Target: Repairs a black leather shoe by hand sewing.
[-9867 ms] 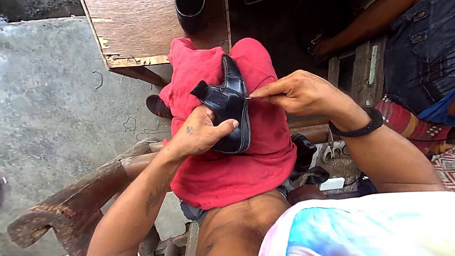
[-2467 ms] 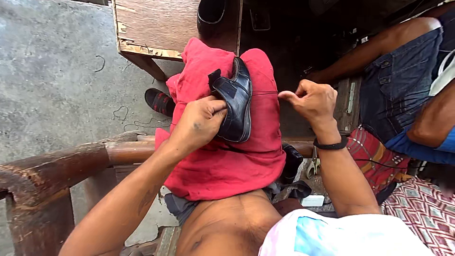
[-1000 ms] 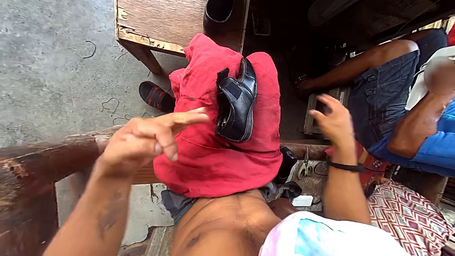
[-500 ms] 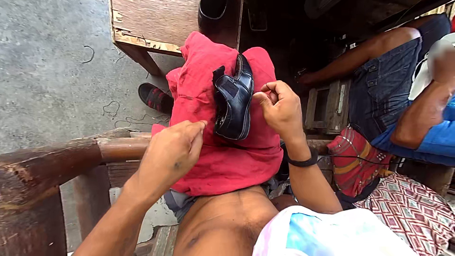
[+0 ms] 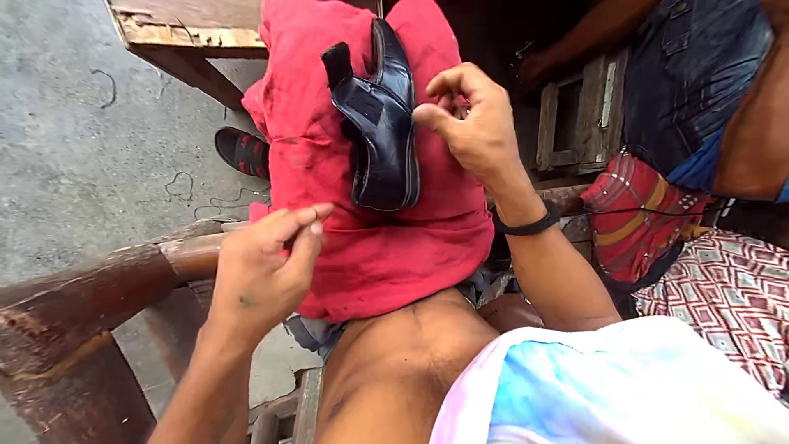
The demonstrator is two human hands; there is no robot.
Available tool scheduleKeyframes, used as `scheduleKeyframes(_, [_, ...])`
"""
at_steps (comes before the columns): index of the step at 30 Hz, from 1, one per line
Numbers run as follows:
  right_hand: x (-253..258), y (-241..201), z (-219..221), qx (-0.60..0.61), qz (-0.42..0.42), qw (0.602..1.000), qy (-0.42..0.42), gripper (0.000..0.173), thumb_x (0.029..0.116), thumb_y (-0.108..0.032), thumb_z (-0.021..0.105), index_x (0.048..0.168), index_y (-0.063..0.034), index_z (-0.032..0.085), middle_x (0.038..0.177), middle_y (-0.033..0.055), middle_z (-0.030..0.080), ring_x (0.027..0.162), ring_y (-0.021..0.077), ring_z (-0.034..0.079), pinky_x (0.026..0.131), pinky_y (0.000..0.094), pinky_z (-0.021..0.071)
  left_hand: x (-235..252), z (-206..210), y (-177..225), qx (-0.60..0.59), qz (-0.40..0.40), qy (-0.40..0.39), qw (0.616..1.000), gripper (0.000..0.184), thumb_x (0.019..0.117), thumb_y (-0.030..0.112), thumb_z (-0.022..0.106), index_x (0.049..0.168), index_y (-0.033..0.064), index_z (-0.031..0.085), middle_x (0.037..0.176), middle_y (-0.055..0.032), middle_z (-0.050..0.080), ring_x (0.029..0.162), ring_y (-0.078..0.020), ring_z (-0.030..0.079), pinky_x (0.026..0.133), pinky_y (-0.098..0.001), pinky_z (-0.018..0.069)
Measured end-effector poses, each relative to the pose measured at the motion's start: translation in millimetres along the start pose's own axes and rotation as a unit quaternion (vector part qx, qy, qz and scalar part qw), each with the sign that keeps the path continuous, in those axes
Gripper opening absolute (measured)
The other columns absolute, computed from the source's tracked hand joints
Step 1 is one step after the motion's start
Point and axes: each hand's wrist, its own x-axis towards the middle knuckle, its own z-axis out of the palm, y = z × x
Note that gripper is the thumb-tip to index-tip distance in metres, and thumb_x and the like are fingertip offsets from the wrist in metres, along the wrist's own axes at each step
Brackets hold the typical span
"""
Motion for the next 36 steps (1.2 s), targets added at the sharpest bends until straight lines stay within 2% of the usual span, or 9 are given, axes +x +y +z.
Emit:
scheduleKeyframes(1, [-1,11,-2,0.089,-0.022,0.995,0.045,0.022,0.0948,-0.016,0.068,0.110,-0.0005,0.064,0.095,0.0039,0.063,0.066,0.0068,0.057,0.059,0.0255,0.0531,19,1,3,-0.072,-0.014,-0.023,0.997,0.036,0.1040,0.023,0.053,0.132,0.0036,0.065,0.113,-0.0042,0.073,0.098,-0.0081,0.071,0.088,-0.0299,0.0606])
scheduleKeyframes(3, [-9,33,2,0.189,-0.057,0.973,0.122,0.018,0.0901,0.000,0.049,0.105,-0.0010,0.059,0.101,0.0049,0.059,0.070,0.0077,0.057,0.061,0.0260,0.0529,53,7,10,-0.240,-0.062,-0.092,0.964,0.047,0.1023,0.020,0.055,0.146,0.0022,0.053,0.136,-0.0069,0.066,0.121,-0.0154,0.065,0.105,-0.0359,0.0547])
scheduleKeyframes(6, [-31,37,-10,0.191,-0.055,0.970,0.141,0.026,0.1038,0.000,0.036,0.125,0.0037,0.050,0.103,0.0097,0.065,0.076,0.0163,0.069,0.067,0.0344,0.0626,91,21,24,-0.386,-0.144,-0.164,0.896,0.031,0.1021,0.011,0.056,0.132,0.0071,0.062,0.117,-0.0023,0.072,0.104,-0.0112,0.070,0.095,-0.0310,0.0584])
scheduleKeyframes(7, [-41,24,-20,0.200,-0.020,0.973,0.110,0.032,0.1107,-0.007,0.030,0.140,0.0018,0.039,0.106,0.0101,0.062,0.073,0.0171,0.068,0.062,0.0328,0.0634,100,25,25,-0.400,-0.155,-0.171,0.887,0.021,0.1021,0.010,0.058,0.121,0.0069,0.066,0.107,-0.0028,0.074,0.097,-0.0110,0.071,0.090,-0.0302,0.0600])
scheduleKeyframes(9, [-56,4,-34,0.225,0.039,0.972,0.060,0.040,0.1139,-0.018,0.024,0.152,-0.0081,0.025,0.088,0.0098,0.062,0.048,0.0181,0.057,0.038,0.0307,0.0532,111,29,25,-0.387,-0.173,-0.164,0.891,0.008,0.0999,0.008,0.063,0.105,0.0069,0.069,0.094,-0.0028,0.075,0.085,-0.0098,0.072,0.080,-0.0283,0.0612])
scheduleKeyframes(10, [-63,-4,-37,0.204,0.065,0.977,0.018,0.041,0.1137,-0.020,0.024,0.154,-0.0118,0.025,0.079,0.0084,0.060,0.043,0.0178,0.052,0.033,0.0295,0.0466,114,30,25,-0.374,-0.180,-0.164,0.895,0.006,0.0985,0.007,0.064,0.101,0.0062,0.069,0.092,-0.0034,0.075,0.083,-0.0102,0.072,0.079,-0.0285,0.0617])
scheduleKeyframes(12, [-72,-7,-33,0.094,0.076,0.991,-0.049,0.040,0.1118,-0.019,0.034,0.149,-0.0127,0.046,0.068,0.0058,0.056,0.040,0.0162,0.045,0.031,0.0296,0.0393,120,29,24,-0.357,-0.189,-0.174,0.898,0.006,0.0963,0.004,0.065,0.099,0.0059,0.071,0.091,-0.0041,0.076,0.082,-0.0110,0.073,0.077,-0.0288,0.0621])
scheduleKeyframes(15, [-75,1,-22,-0.051,0.023,0.995,-0.081,0.036,0.1096,-0.018,0.047,0.141,-0.0154,0.063,0.067,0.0010,0.057,0.051,0.0132,0.051,0.047,0.0322,0.0469,124,27,20,-0.361,-0.188,-0.194,0.893,0.012,0.0946,0.001,0.066,0.103,0.0062,0.072,0.094,-0.0049,0.076,0.083,-0.0114,0.073,0.076,-0.0287,0.0625])
scheduleKeyframes(36, [-63,0,-23,-0.085,0.002,0.990,-0.112,0.038,0.1092,-0.015,0.047,0.145,-0.0156,0.060,0.077,0.0024,0.064,0.062,0.0131,0.057,0.057,0.0328,0.0516,128,26,19,-0.368,-0.204,-0.188,0.887,0.022,0.0930,-0.006,0.062,0.110,0.0064,0.068,0.099,-0.0053,0.076,0.087,-0.0115,0.074,0.077,-0.0288,0.0631])
